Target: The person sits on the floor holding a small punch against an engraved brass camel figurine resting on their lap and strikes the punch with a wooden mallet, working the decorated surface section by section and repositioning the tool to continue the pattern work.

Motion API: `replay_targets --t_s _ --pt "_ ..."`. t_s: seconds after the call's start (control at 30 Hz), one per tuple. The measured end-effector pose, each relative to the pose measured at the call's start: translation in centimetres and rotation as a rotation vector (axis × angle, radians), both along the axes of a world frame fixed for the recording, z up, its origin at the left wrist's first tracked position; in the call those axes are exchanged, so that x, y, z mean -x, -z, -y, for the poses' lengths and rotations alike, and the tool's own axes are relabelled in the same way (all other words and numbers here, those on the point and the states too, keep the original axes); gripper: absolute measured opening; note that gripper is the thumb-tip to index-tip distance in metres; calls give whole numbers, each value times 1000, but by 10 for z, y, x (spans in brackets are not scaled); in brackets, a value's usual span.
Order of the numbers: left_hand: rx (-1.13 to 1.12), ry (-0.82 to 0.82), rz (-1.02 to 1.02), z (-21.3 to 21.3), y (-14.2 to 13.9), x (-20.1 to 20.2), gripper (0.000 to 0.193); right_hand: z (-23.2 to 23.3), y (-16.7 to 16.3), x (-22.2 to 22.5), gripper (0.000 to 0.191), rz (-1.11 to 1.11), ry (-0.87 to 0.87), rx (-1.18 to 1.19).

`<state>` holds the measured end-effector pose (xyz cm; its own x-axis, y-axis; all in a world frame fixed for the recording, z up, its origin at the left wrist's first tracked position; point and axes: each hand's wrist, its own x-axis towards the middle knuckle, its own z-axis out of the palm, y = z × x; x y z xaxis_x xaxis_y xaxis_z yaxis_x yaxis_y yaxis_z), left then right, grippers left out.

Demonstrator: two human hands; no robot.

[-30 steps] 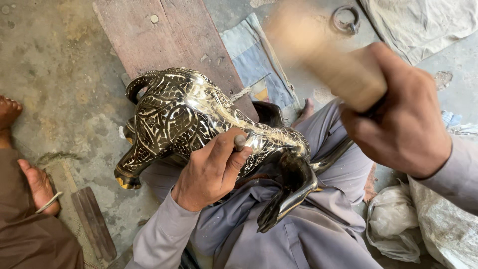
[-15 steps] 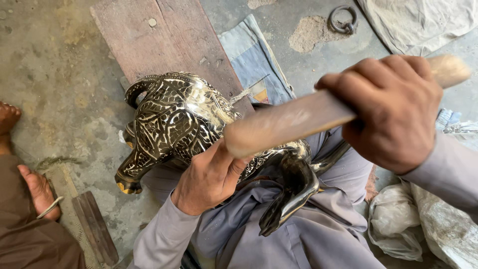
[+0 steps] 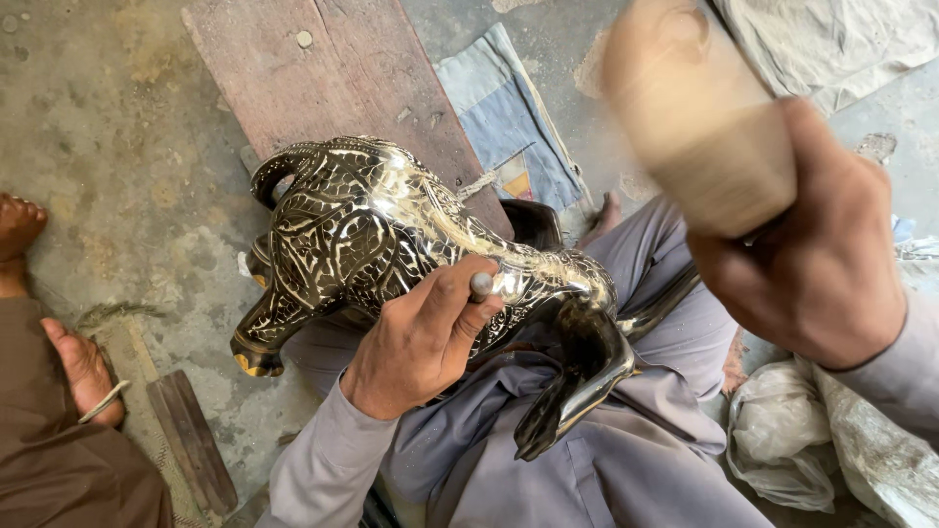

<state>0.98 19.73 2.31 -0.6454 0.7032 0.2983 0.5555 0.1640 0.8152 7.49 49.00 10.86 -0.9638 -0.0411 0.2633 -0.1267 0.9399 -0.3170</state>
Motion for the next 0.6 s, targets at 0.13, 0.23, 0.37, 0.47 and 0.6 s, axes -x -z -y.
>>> replay_targets --t_s 0.13,0.23,0.37,0.47,0.6 --pt "56 0 5 1 1 -1 34 -1 -6 2 50 -6 -15 -47" --pt "19 -2 0 3 4 -1 34 5 -13 6 29 13 -69 -407" --pt "30 -66 14 4 7 -5 25 11 -25 5 46 54 14 146" --pt "20 -127 -21 3 6 -8 32 16 -26 -1 33 110 110 236" --pt "-31 -221 -2 1 -5 -4 29 10 -27 -17 37 39 85 -179"
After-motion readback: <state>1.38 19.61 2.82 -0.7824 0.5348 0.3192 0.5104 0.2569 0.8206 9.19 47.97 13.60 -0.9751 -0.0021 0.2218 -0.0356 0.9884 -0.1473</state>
